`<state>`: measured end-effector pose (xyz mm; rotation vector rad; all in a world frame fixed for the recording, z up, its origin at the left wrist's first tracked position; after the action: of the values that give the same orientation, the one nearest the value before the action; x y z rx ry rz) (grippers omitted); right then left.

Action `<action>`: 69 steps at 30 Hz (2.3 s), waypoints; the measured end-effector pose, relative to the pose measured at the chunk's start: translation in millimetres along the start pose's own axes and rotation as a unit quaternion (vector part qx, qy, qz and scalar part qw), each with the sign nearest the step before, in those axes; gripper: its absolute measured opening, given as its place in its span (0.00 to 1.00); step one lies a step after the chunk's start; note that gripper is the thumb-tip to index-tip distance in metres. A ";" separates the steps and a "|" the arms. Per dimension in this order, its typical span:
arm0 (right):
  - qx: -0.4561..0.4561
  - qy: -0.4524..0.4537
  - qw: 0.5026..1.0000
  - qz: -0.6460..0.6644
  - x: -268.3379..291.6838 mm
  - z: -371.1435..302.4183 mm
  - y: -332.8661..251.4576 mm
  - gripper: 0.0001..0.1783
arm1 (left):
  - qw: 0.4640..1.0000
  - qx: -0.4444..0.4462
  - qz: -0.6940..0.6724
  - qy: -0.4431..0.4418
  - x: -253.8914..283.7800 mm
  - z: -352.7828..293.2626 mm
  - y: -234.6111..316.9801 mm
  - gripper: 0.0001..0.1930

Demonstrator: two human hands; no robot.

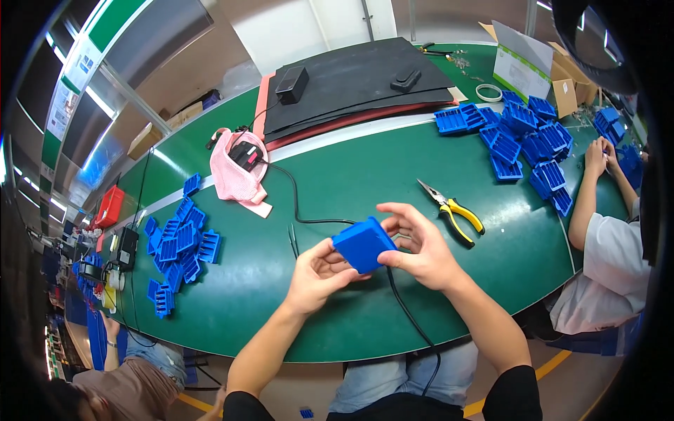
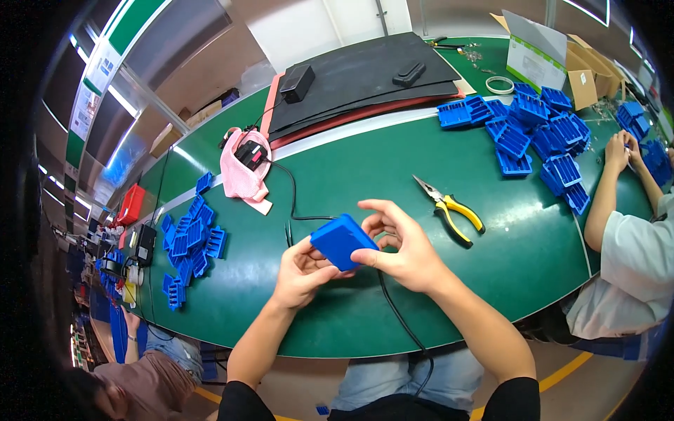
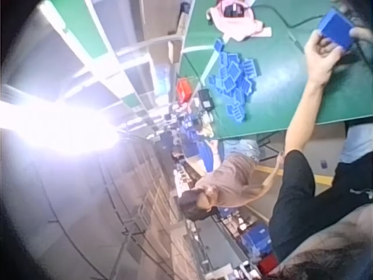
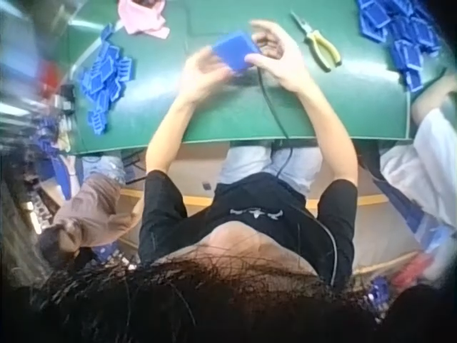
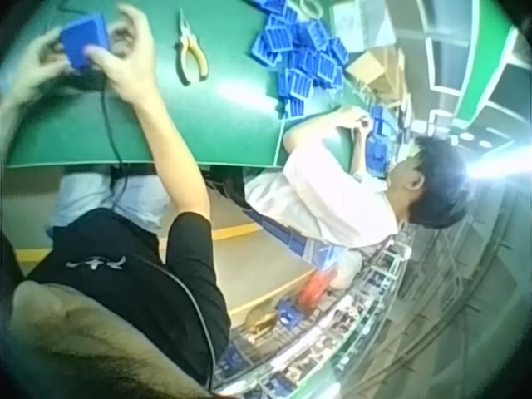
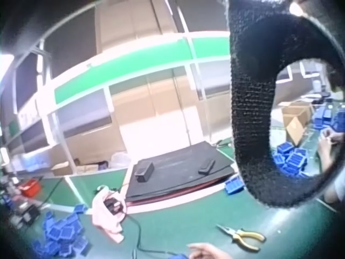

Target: Soldering internal components into a blue plastic housing at an assembly station.

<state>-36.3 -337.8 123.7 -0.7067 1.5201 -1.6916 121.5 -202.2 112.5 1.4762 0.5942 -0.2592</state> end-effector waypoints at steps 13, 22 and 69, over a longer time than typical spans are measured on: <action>0.167 0.022 0.957 -0.238 -8.1 -4.5 2.6 0.16 | 0.902 -0.236 0.359 0.029 -3.1 2.8 3.1 0.33; 0.189 0.003 0.929 -0.318 -10.1 -3.6 6.2 0.17 | 0.779 -0.358 0.515 -0.016 -12.6 -1.6 11.3 0.20; 0.146 -0.183 0.929 -0.286 -9.6 -6.9 5.7 0.08 | 0.755 -0.271 0.588 -0.109 -9.6 -6.9 17.4 0.16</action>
<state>-35.4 -326.1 117.9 -1.3031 0.8149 -1.9997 120.9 -195.5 132.5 0.9764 -0.4972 0.6859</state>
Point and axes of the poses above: each hand's wrist, its own z-axis towards the middle knuckle, its own x-axis out of the back of the hand, y = z × x, the point moved 1 cm from there along z, towards the middle knuckle, and after that the axes turned 10 degrees about -z, right-handed, at the moved point
